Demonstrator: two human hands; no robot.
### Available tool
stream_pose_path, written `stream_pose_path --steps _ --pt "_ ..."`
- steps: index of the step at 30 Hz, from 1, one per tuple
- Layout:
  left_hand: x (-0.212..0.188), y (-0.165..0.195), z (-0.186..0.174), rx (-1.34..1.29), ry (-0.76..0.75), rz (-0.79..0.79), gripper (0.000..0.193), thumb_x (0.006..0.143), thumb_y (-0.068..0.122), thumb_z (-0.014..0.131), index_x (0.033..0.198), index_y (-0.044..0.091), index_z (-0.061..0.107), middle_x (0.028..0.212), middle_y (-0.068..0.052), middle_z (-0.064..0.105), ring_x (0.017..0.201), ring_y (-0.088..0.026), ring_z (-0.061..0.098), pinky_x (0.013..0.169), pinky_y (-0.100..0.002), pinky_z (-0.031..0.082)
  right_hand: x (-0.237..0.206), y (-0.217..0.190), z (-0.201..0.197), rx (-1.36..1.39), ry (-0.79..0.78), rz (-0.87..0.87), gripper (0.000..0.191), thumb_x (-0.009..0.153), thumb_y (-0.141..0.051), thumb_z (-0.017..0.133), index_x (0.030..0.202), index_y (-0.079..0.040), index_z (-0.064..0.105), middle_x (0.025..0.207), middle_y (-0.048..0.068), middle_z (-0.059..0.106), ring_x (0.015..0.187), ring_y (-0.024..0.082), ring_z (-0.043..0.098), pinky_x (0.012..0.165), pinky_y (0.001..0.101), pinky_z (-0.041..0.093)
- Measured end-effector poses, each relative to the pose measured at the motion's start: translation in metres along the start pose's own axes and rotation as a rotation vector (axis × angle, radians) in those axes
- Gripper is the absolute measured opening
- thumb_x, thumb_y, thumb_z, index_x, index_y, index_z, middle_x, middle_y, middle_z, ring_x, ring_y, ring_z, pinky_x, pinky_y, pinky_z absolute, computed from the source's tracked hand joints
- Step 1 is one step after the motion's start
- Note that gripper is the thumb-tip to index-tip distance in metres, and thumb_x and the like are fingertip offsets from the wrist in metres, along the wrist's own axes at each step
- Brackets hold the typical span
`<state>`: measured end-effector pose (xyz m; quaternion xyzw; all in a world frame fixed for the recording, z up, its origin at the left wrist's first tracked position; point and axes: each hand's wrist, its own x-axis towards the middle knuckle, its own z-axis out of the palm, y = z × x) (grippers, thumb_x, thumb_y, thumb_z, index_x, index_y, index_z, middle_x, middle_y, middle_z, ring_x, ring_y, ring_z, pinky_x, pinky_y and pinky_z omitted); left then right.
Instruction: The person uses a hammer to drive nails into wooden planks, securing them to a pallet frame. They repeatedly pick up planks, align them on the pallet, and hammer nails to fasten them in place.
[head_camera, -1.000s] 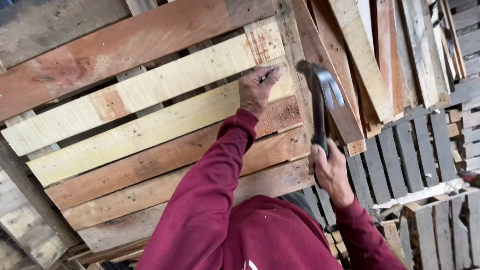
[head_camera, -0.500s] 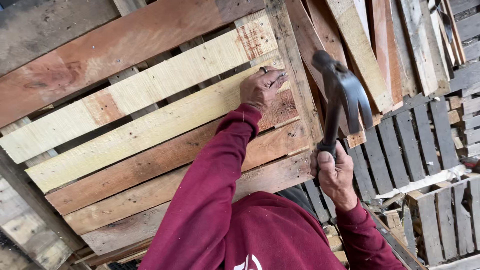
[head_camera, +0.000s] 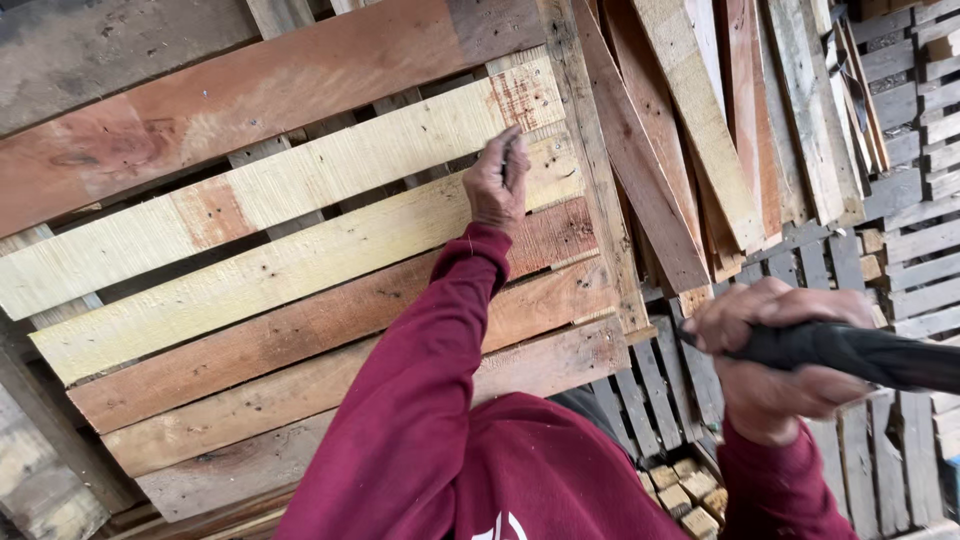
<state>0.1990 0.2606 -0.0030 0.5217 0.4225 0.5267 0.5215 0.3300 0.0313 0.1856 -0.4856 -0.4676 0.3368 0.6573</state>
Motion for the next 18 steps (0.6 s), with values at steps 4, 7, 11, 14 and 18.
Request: stream_pose_path --steps 4,7,11,14,18 --pt "0.005 0.010 0.000 0.080 0.132 -0.015 0.019 0.108 0.026 0.060 0.104 0.007 0.062 0.078 -0.001 0.069 0.068 -0.008 0.068 0.062 -0.025 0.058 -0.013 0.043 0.012 -1.219 -0.456 0.211 0.022 0.111 -0.022 0.045 0.106 -0.006 0.059 0.087 0.006 0.061 0.065 0.011 0.058 0.051 0.0238 0.049" --pt "0.008 0.014 0.001 0.136 0.131 0.024 0.024 0.110 0.029 0.054 0.101 0.007 0.058 0.076 0.000 0.067 0.069 -0.008 0.067 0.063 -0.024 0.057 -0.023 0.033 0.008 -0.405 0.277 1.062 0.026 0.103 -0.033 0.056 0.106 -0.010 0.066 0.072 0.004 0.063 0.051 0.011 0.055 0.042 0.0278 0.047" --pt "0.004 0.013 0.002 0.068 0.155 -0.022 0.027 0.110 0.030 0.055 0.098 0.006 0.056 0.075 -0.003 0.067 0.070 -0.011 0.066 0.067 -0.026 0.056 0.017 -0.022 -0.015 -0.118 0.102 0.072 0.059 0.106 -0.066 0.048 0.107 -0.008 0.060 0.079 0.003 0.062 0.059 0.010 0.060 0.056 0.0271 0.055" --pt "0.000 0.012 0.000 0.048 0.154 -0.036 0.027 0.109 0.030 0.057 0.096 0.007 0.057 0.075 -0.004 0.067 0.070 -0.012 0.067 0.068 -0.028 0.056 0.054 -0.028 0.000 -0.235 0.047 -0.354 0.070 0.091 -0.084 0.041 0.099 -0.015 0.053 0.075 -0.008 0.054 0.058 0.004 0.055 0.057 0.0295 0.057" --pt "-0.002 0.016 -0.004 0.114 0.213 -0.045 0.024 0.104 0.029 0.062 0.096 0.006 0.057 0.074 -0.003 0.066 0.068 -0.011 0.064 0.067 -0.029 0.054 0.032 0.011 0.050 -0.611 0.019 0.999 0.038 0.103 -0.036 0.057 0.082 -0.004 0.059 0.064 0.004 0.056 0.052 0.013 0.054 0.047 0.0282 0.045"
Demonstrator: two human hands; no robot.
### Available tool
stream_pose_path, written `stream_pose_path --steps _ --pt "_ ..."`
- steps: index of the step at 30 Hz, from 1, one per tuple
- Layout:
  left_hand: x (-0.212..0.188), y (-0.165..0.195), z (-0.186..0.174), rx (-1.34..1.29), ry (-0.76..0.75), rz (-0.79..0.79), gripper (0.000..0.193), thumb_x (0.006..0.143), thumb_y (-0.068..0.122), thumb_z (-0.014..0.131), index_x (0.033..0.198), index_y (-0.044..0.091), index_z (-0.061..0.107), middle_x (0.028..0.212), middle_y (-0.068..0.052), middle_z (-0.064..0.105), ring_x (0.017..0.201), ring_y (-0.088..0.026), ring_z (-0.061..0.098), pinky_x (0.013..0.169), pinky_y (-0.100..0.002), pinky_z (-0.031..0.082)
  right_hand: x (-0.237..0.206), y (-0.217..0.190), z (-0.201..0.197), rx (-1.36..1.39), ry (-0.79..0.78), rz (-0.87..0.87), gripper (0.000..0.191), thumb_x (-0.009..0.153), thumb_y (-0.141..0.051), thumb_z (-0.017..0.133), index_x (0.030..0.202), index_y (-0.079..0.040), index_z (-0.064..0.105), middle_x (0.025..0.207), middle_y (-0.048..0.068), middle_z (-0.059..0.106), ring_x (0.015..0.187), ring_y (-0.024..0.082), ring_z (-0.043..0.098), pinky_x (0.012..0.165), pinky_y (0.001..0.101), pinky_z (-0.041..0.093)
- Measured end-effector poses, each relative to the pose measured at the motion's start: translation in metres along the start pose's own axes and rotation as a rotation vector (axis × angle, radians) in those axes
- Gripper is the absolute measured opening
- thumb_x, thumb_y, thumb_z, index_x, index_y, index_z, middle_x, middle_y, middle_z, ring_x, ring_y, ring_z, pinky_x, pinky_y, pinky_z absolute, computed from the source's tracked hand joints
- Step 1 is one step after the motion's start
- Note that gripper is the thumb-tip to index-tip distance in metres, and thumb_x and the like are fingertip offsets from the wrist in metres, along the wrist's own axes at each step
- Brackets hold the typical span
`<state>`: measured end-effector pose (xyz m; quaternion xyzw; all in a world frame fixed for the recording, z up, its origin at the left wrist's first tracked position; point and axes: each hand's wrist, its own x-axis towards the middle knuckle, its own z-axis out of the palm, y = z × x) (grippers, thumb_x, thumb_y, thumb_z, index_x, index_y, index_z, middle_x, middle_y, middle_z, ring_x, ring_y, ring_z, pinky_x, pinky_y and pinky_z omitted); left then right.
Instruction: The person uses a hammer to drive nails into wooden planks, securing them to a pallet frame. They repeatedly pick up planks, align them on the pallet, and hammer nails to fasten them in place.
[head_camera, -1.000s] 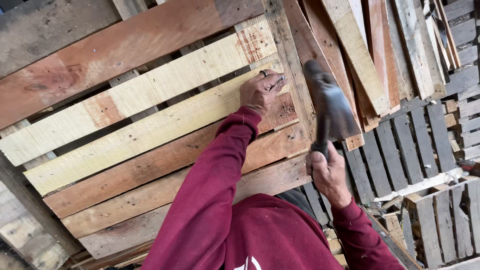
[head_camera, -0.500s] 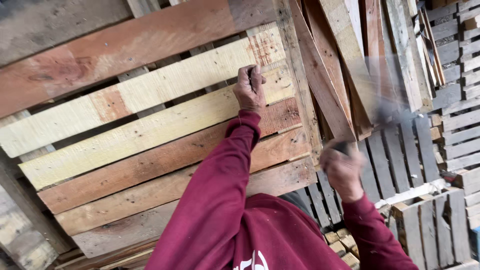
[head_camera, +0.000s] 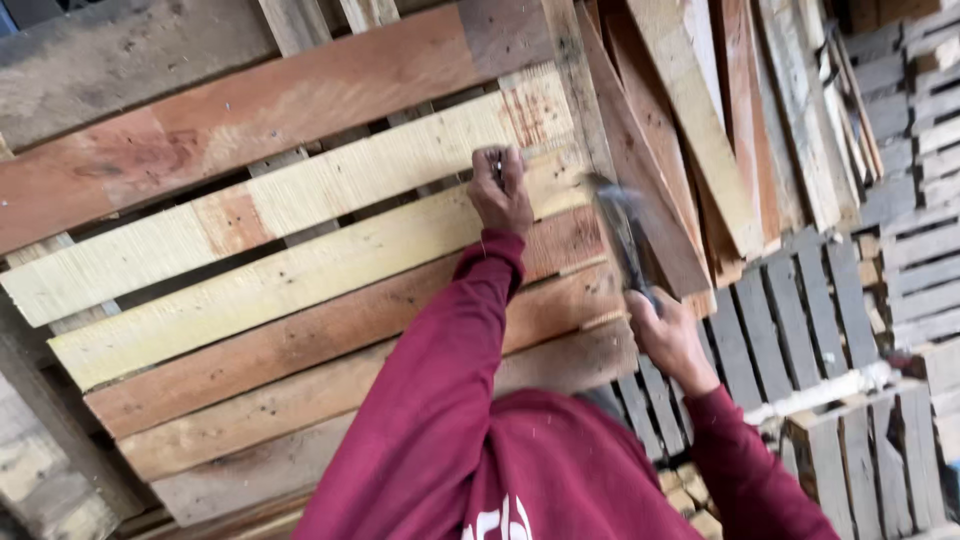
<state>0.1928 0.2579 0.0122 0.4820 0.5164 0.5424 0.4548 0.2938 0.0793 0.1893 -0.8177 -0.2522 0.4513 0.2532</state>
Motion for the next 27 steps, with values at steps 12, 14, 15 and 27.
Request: stream_pose_path --steps 12,14,15,27 --pt "0.007 -0.006 -0.002 -0.039 -0.056 0.081 0.016 0.110 0.020 0.057 0.111 0.005 0.053 0.089 -0.005 0.069 0.078 -0.011 0.064 0.073 -0.028 0.056 0.013 0.039 -0.047 0.325 0.080 -0.860 0.034 0.116 -0.037 0.053 0.110 -0.008 0.069 0.094 0.006 0.071 0.072 0.013 0.064 0.068 0.0250 0.052" --pt "0.004 -0.007 -0.002 -0.143 -0.065 -0.001 0.015 0.111 0.019 0.053 0.113 0.004 0.054 0.092 -0.005 0.069 0.082 -0.010 0.067 0.076 -0.028 0.058 0.014 0.038 -0.014 0.048 0.079 -0.411 0.031 0.108 -0.037 0.055 0.105 -0.009 0.068 0.081 0.007 0.067 0.064 0.015 0.062 0.060 0.0264 0.050" --pt "0.003 -0.005 -0.002 -0.214 -0.068 -0.021 0.015 0.112 0.018 0.052 0.114 0.004 0.055 0.093 -0.006 0.069 0.083 -0.010 0.069 0.077 -0.027 0.059 0.013 0.036 -0.004 -0.096 0.044 0.090 0.029 0.099 -0.036 0.058 0.099 -0.009 0.067 0.066 0.009 0.062 0.055 0.018 0.058 0.050 0.0287 0.048" --pt "0.006 -0.008 -0.002 -0.149 -0.131 -0.113 0.017 0.106 0.019 0.062 0.107 0.003 0.067 0.075 -0.003 0.069 0.054 -0.005 0.056 0.050 -0.022 0.050 0.010 0.045 -0.037 0.269 0.129 -1.032 0.059 0.109 -0.064 0.040 0.107 -0.012 0.068 0.087 0.009 0.069 0.066 0.018 0.067 0.063 0.0253 0.057"
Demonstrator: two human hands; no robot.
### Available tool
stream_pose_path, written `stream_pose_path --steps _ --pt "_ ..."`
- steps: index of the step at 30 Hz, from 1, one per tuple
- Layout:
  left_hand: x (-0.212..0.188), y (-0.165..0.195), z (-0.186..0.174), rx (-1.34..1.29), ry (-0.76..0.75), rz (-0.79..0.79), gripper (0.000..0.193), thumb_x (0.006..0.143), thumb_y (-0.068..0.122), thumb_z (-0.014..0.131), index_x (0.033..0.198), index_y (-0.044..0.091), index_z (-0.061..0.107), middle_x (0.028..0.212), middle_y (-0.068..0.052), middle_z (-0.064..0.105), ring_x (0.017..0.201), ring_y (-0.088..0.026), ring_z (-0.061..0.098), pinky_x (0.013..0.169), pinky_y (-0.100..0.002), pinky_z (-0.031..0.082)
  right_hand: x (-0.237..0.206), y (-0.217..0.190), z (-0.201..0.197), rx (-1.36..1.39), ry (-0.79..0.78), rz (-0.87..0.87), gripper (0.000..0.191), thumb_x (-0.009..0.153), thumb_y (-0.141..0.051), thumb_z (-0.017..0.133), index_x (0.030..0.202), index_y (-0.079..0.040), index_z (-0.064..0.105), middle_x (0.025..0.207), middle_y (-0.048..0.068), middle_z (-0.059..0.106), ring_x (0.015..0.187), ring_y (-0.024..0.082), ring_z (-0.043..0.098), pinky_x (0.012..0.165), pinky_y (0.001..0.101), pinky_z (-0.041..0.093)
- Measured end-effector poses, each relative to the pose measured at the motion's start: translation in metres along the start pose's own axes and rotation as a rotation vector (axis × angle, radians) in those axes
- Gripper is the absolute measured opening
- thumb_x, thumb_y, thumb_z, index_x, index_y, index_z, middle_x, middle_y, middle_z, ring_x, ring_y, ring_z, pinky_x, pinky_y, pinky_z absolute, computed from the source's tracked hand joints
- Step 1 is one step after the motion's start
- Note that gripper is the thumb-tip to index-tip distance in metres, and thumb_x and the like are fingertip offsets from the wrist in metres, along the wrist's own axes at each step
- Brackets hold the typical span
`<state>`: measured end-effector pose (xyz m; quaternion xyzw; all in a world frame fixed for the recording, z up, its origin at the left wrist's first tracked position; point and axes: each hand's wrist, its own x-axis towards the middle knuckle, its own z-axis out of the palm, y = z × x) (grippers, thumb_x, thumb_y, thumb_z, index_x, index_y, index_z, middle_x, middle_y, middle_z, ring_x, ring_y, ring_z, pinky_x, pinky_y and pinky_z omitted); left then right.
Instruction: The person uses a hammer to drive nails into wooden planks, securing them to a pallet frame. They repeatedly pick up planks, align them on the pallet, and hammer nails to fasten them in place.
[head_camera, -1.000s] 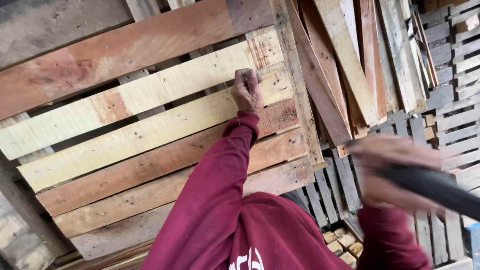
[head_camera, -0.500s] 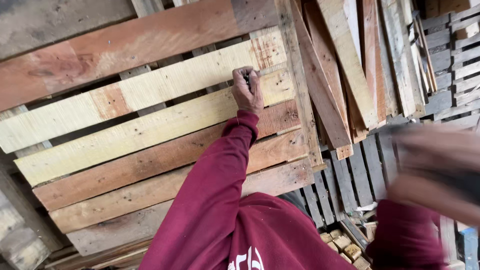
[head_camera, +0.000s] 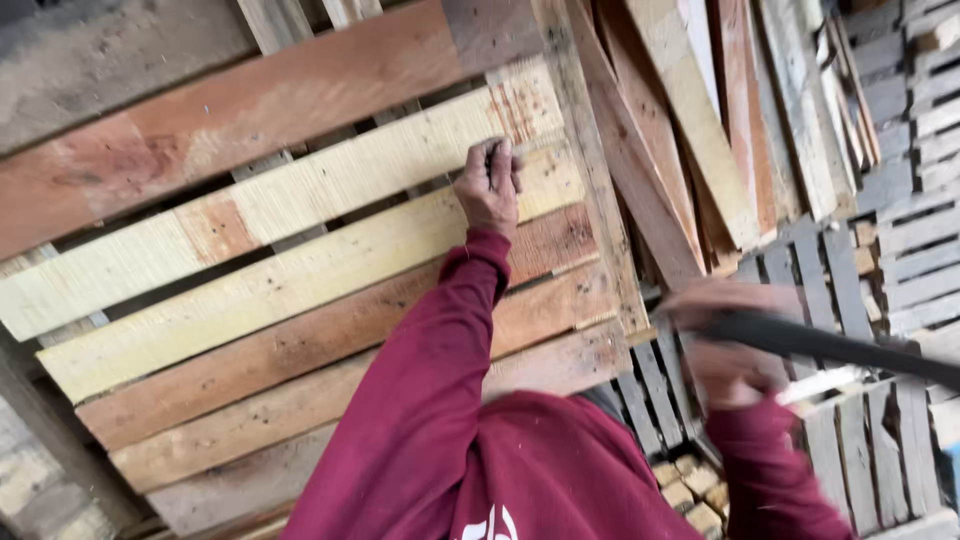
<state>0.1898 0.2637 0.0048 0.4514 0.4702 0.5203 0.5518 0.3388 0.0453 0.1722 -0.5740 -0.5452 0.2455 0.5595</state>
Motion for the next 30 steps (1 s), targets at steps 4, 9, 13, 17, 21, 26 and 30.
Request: stream_pose_path --steps 4,9,13,17,21,26,30 --pt "0.000 0.002 0.002 0.015 -0.042 -0.007 0.017 0.107 0.019 0.062 0.107 0.003 0.068 0.073 -0.001 0.066 0.054 -0.005 0.054 0.049 -0.021 0.046 -0.035 0.026 0.031 -0.132 -0.037 1.211 0.040 0.105 -0.038 0.054 0.087 -0.003 0.058 0.066 0.001 0.051 0.052 0.010 0.047 0.047 0.0274 0.041" --pt "0.013 0.003 -0.008 -0.191 -0.075 -0.177 0.017 0.107 0.017 0.061 0.113 0.005 0.070 0.083 -0.007 0.070 0.061 -0.010 0.061 0.045 -0.025 0.050 -0.091 0.011 0.015 0.069 0.136 0.994 0.034 0.103 -0.040 0.055 0.095 -0.007 0.058 0.066 -0.001 0.056 0.051 0.008 0.051 0.046 0.0242 0.043" --pt "-0.001 0.013 -0.033 -0.761 -0.196 -0.570 0.024 0.101 0.013 0.061 0.121 0.004 0.068 0.102 -0.016 0.074 0.073 -0.018 0.068 0.050 -0.025 0.053 -0.134 0.010 0.043 0.258 0.195 0.983 0.033 0.099 -0.039 0.059 0.100 -0.006 0.059 0.069 -0.001 0.058 0.052 0.007 0.052 0.047 0.0232 0.044" --pt "-0.045 0.027 -0.046 -0.855 -0.249 -0.817 0.023 0.098 0.014 0.067 0.117 0.002 0.065 0.113 -0.016 0.074 0.090 -0.026 0.074 0.062 -0.028 0.061 -0.145 0.029 0.068 0.052 0.074 1.215 0.037 0.101 -0.042 0.059 0.096 -0.005 0.059 0.065 0.000 0.052 0.050 0.008 0.047 0.044 0.0254 0.041" --pt "-0.072 0.037 -0.048 -0.920 -0.348 -0.832 0.019 0.096 0.015 0.074 0.111 0.006 0.066 0.111 -0.015 0.074 0.101 -0.029 0.074 0.078 -0.035 0.065 -0.145 0.031 0.067 0.044 0.074 1.286 0.037 0.100 -0.041 0.059 0.094 -0.004 0.058 0.065 0.000 0.052 0.049 0.010 0.046 0.043 0.0268 0.040" --pt "-0.078 0.037 -0.057 -0.883 -0.454 -0.841 0.013 0.097 0.013 0.074 0.104 0.005 0.068 0.111 -0.014 0.074 0.103 -0.028 0.075 0.084 -0.037 0.065 -0.165 0.017 0.072 0.096 0.102 1.192 0.037 0.101 -0.042 0.058 0.095 -0.006 0.060 0.063 0.001 0.053 0.049 0.009 0.048 0.045 0.0257 0.041" --pt "-0.081 0.029 -0.061 -0.783 -0.428 -0.864 0.015 0.096 0.015 0.075 0.102 0.003 0.069 0.101 -0.013 0.074 0.092 -0.024 0.074 0.077 -0.035 0.064 -0.173 0.020 0.082 0.089 0.121 1.252 0.037 0.100 -0.042 0.057 0.096 -0.006 0.059 0.064 0.001 0.052 0.049 0.010 0.049 0.044 0.0271 0.043"
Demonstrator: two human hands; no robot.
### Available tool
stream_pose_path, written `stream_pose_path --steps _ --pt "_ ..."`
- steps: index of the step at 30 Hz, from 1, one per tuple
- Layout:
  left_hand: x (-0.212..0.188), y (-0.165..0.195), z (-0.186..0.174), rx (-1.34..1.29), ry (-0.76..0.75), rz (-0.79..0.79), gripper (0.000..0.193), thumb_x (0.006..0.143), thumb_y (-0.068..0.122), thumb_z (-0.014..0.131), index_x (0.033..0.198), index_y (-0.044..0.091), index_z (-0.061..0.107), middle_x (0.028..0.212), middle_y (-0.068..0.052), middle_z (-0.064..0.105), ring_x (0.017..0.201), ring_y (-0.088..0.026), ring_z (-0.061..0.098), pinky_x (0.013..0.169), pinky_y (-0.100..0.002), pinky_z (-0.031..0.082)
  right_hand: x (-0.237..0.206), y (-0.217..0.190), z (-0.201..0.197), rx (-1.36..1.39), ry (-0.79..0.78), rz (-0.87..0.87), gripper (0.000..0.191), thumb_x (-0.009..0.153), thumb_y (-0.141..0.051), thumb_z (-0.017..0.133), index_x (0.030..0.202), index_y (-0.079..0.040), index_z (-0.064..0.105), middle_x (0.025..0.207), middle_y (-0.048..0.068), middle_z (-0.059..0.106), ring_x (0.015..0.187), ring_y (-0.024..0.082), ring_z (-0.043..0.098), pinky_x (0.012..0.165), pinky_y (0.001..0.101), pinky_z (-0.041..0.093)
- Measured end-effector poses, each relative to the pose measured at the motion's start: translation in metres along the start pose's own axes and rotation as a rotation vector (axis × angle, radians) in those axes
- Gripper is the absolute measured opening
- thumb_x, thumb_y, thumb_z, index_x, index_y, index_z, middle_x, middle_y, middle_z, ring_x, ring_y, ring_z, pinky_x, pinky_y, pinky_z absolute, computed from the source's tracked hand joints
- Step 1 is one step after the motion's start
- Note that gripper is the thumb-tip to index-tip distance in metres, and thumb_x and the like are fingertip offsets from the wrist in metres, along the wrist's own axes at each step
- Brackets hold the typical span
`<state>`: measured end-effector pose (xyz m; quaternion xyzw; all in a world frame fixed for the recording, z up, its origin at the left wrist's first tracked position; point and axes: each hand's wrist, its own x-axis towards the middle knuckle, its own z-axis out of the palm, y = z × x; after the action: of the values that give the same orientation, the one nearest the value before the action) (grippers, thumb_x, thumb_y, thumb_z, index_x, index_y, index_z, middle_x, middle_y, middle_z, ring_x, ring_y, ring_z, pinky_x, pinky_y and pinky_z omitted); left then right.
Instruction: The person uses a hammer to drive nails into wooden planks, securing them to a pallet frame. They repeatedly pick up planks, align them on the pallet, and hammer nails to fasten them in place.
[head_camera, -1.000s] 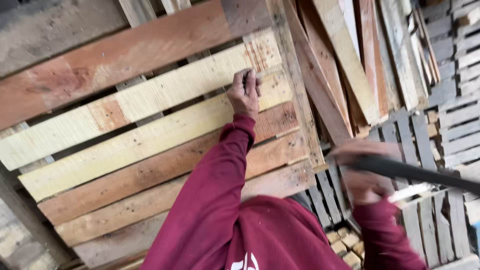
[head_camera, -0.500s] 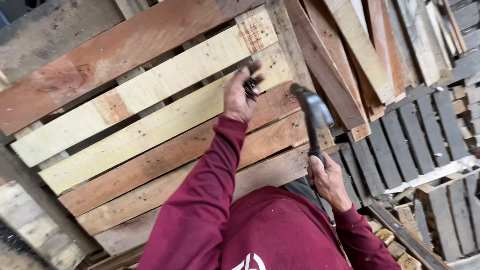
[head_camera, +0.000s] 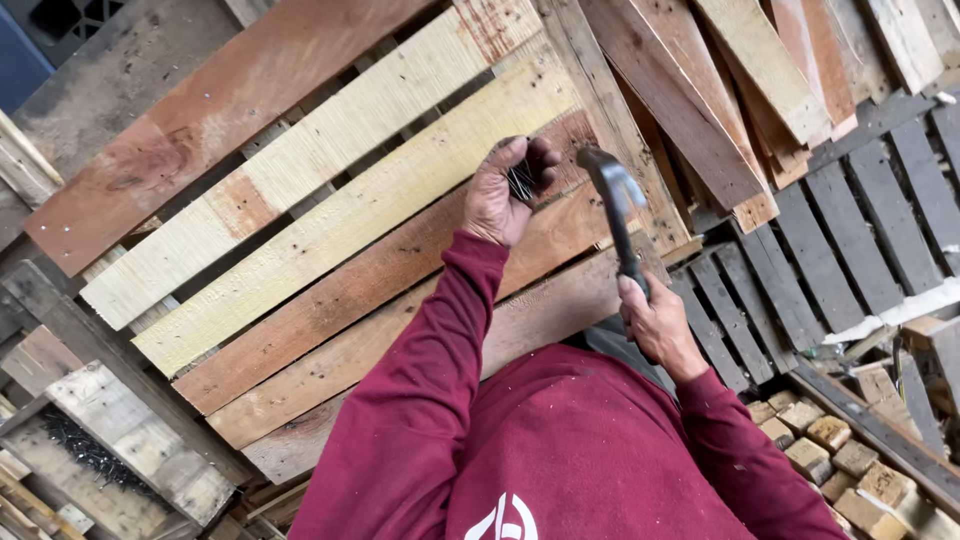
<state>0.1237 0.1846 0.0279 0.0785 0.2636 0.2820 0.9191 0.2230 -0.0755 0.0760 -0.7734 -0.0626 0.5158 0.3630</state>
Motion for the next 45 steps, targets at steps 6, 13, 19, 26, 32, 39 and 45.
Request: stream_pose_path --steps 6,13,19,26,32,39,45 --pt "0.011 -0.014 -0.007 0.161 0.075 0.086 0.016 0.097 0.021 0.080 0.098 0.007 0.072 0.087 -0.002 0.069 0.069 -0.011 0.059 0.052 -0.023 0.047 -0.005 0.007 0.000 0.089 0.007 -0.009 0.039 0.102 -0.042 0.057 0.094 -0.003 0.059 0.064 0.002 0.053 0.048 0.010 0.048 0.043 0.0273 0.041" --pt "0.046 -0.030 0.014 0.846 0.069 0.513 0.017 0.093 0.023 0.078 0.102 0.008 0.075 0.093 -0.004 0.076 0.081 -0.014 0.070 0.071 -0.027 0.064 -0.003 0.025 0.004 0.039 0.085 -0.172 0.034 0.097 -0.039 0.061 0.098 -0.005 0.060 0.062 0.001 0.055 0.048 0.008 0.052 0.044 0.0251 0.043" --pt "0.062 -0.035 0.024 1.251 0.097 0.778 0.013 0.095 0.018 0.076 0.106 0.011 0.077 0.097 -0.003 0.079 0.084 -0.013 0.076 0.075 -0.027 0.064 -0.001 0.010 0.003 0.120 0.043 0.075 0.037 0.101 -0.041 0.057 0.093 -0.004 0.059 0.062 0.003 0.054 0.043 0.013 0.047 0.041 0.0282 0.039" --pt "0.058 -0.036 0.024 1.373 0.097 0.693 0.008 0.097 0.009 0.075 0.105 0.010 0.076 0.095 -0.003 0.077 0.081 -0.012 0.074 0.071 -0.026 0.062 -0.020 -0.027 -0.006 0.202 0.000 -0.367 0.040 0.102 -0.043 0.059 0.102 -0.004 0.058 0.067 0.000 0.057 0.051 0.008 0.053 0.048 0.0231 0.043" --pt "0.065 -0.039 0.020 1.200 -0.021 0.790 0.019 0.089 -0.003 0.076 0.105 0.007 0.075 0.100 -0.007 0.077 0.093 -0.015 0.075 0.084 -0.027 0.066 -0.012 -0.041 -0.007 0.169 0.028 -0.485 0.041 0.103 -0.043 0.060 0.108 -0.002 0.058 0.068 0.001 0.059 0.054 0.007 0.054 0.050 0.0227 0.045" --pt "0.066 -0.040 0.018 1.378 0.037 0.703 0.009 0.092 0.008 0.079 0.100 0.012 0.077 0.092 -0.004 0.077 0.084 -0.014 0.075 0.074 -0.027 0.062 -0.012 -0.064 -0.010 0.016 0.064 -0.113 0.040 0.104 -0.041 0.056 0.099 -0.002 0.061 0.066 0.000 0.057 0.051 0.009 0.053 0.045 0.0258 0.045" --pt "0.062 -0.031 0.017 1.247 -0.006 0.744 0.023 0.099 0.019 0.067 0.119 0.007 0.068 0.096 -0.005 0.068 0.085 -0.015 0.070 0.073 -0.025 0.067 -0.036 -0.079 -0.023 0.275 -0.030 -0.737 0.046 0.105 -0.048 0.060 0.112 -0.003 0.056 0.077 -0.001 0.061 0.061 0.008 0.057 0.057 0.0242 0.049"
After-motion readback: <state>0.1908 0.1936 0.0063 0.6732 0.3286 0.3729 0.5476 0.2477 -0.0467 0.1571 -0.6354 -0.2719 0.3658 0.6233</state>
